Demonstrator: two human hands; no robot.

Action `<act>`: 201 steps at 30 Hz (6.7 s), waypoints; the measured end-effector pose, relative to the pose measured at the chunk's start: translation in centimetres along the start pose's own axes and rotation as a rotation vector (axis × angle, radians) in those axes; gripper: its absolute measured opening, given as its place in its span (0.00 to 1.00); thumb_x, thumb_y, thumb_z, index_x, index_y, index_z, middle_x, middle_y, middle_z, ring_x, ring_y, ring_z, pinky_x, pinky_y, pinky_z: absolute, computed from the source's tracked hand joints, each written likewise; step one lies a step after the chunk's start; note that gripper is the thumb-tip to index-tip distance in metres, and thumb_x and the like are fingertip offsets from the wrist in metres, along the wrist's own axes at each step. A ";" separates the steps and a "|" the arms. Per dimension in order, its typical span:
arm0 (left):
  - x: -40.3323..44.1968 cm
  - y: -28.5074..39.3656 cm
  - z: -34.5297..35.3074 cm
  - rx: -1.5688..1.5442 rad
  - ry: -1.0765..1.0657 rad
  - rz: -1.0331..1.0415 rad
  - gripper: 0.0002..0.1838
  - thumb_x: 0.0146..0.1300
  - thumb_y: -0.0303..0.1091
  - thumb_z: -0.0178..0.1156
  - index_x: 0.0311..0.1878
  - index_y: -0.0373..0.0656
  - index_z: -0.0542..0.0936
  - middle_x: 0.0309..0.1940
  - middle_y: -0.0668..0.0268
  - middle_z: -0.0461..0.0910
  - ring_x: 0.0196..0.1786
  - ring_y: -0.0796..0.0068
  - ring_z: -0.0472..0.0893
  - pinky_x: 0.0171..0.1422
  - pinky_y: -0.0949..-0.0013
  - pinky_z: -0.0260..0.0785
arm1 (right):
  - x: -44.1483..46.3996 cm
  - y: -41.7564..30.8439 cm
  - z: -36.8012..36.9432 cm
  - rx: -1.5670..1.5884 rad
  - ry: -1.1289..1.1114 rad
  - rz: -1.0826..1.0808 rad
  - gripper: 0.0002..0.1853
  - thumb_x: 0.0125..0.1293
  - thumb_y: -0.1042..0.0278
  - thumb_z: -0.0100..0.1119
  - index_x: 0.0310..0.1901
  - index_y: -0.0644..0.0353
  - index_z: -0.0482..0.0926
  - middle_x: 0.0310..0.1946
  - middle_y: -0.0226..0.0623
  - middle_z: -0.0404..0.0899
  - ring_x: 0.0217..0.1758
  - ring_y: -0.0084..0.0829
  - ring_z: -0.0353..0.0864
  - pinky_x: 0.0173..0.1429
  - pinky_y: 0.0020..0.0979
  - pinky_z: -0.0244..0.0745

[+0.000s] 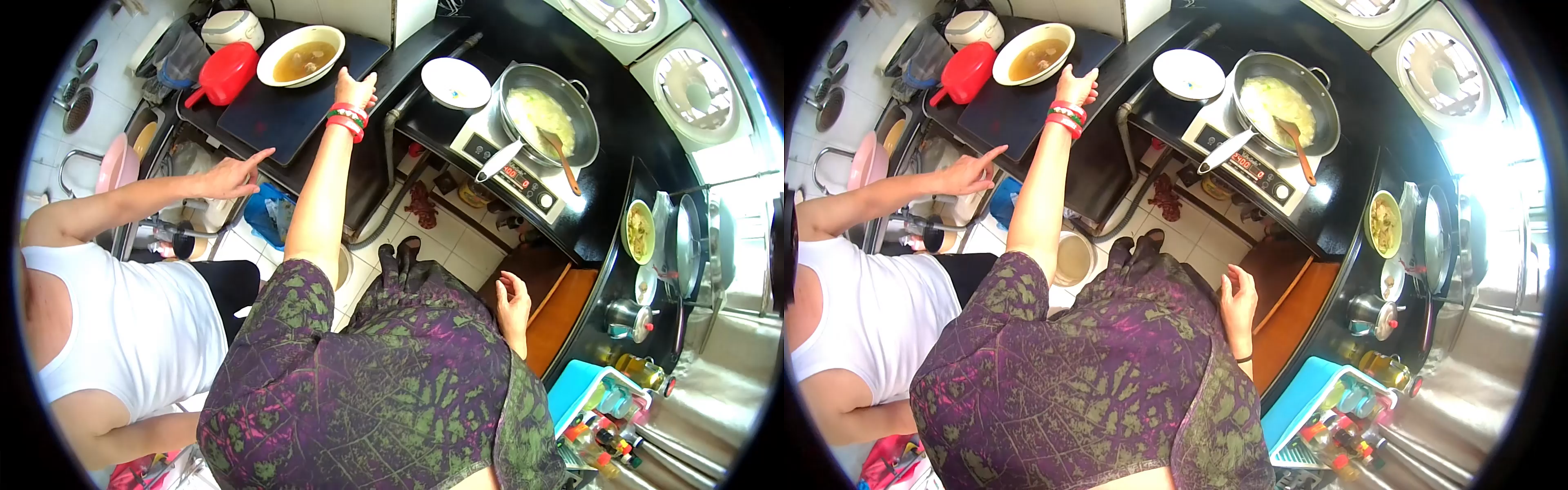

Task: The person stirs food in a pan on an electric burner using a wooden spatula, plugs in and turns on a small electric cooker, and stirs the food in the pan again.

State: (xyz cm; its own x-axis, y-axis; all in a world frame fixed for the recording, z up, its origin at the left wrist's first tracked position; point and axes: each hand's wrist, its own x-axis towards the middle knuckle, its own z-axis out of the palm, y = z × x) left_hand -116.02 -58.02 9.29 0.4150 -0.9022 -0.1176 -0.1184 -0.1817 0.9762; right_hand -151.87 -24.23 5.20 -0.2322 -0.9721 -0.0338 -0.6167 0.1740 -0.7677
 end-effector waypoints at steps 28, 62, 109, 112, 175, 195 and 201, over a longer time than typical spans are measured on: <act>-6.8 -5.5 -6.2 0.065 -0.039 0.056 0.33 0.59 0.42 0.63 0.64 0.35 0.65 0.25 0.60 0.79 0.19 0.76 0.77 0.21 0.72 0.70 | 0.3 -0.8 0.7 0.063 -0.008 0.015 0.11 0.62 0.74 0.57 0.46 0.64 0.77 0.39 0.42 0.79 0.42 0.34 0.81 0.45 0.31 0.76; 0.7 -13.5 -24.8 1.210 0.200 -0.052 0.40 0.57 0.25 0.47 0.71 0.74 0.53 0.45 0.50 0.79 0.48 0.50 0.80 0.53 0.52 0.71 | 0.3 -1.4 0.6 -0.009 -0.055 -0.003 0.12 0.62 0.75 0.57 0.47 0.64 0.77 0.39 0.42 0.79 0.41 0.33 0.81 0.45 0.30 0.76; 5.7 14.1 -9.4 0.212 -0.179 0.183 0.41 0.58 0.37 0.64 0.69 0.35 0.52 0.21 0.65 0.75 0.18 0.79 0.70 0.18 0.72 0.60 | 3.8 -1.8 2.4 0.197 0.047 -0.136 0.12 0.58 0.76 0.60 0.45 0.62 0.77 0.36 0.42 0.79 0.39 0.34 0.82 0.43 0.32 0.77; 10.5 21.7 -12.3 0.145 -0.101 0.269 0.49 0.56 0.36 0.66 0.72 0.43 0.42 0.22 0.63 0.74 0.17 0.77 0.70 0.17 0.72 0.60 | 3.8 -2.4 2.4 0.196 0.047 -0.149 0.12 0.58 0.76 0.60 0.44 0.62 0.77 0.36 0.42 0.79 0.38 0.34 0.82 0.43 0.32 0.76; 17.3 17.1 -23.9 0.231 0.040 0.129 0.11 0.63 0.38 0.60 0.45 0.44 0.79 0.20 0.77 0.69 0.19 0.87 0.65 0.21 0.80 0.58 | 6.8 -4.5 2.4 0.143 -0.073 -0.072 0.12 0.62 0.78 0.57 0.47 0.66 0.76 0.40 0.43 0.79 0.43 0.33 0.82 0.45 0.29 0.78; -2.3 3.8 -31.4 0.330 -0.403 -0.179 0.24 0.65 0.37 0.58 0.65 0.51 0.68 0.21 0.77 0.67 0.19 0.88 0.64 0.21 0.82 0.55 | -2.0 -5.6 7.0 0.107 -0.277 -0.214 0.11 0.63 0.72 0.58 0.47 0.64 0.77 0.35 0.41 0.82 0.39 0.31 0.83 0.44 0.29 0.77; -3.6 -1.2 -33.9 0.235 -0.410 -0.134 0.23 0.67 0.37 0.56 0.65 0.51 0.69 0.19 0.78 0.65 0.19 0.88 0.64 0.22 0.81 0.56 | -3.1 -7.1 12.7 0.168 -0.388 -0.115 0.12 0.62 0.73 0.58 0.47 0.65 0.77 0.35 0.41 0.82 0.40 0.30 0.82 0.44 0.28 0.77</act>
State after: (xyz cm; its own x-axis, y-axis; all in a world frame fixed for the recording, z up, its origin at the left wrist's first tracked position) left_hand -86.81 -41.33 14.74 0.0569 -0.9359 -0.3476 -0.3082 -0.3476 0.8855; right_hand -137.21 -24.45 2.63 0.1505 -0.9764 -0.1549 -0.4838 0.0639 -0.8728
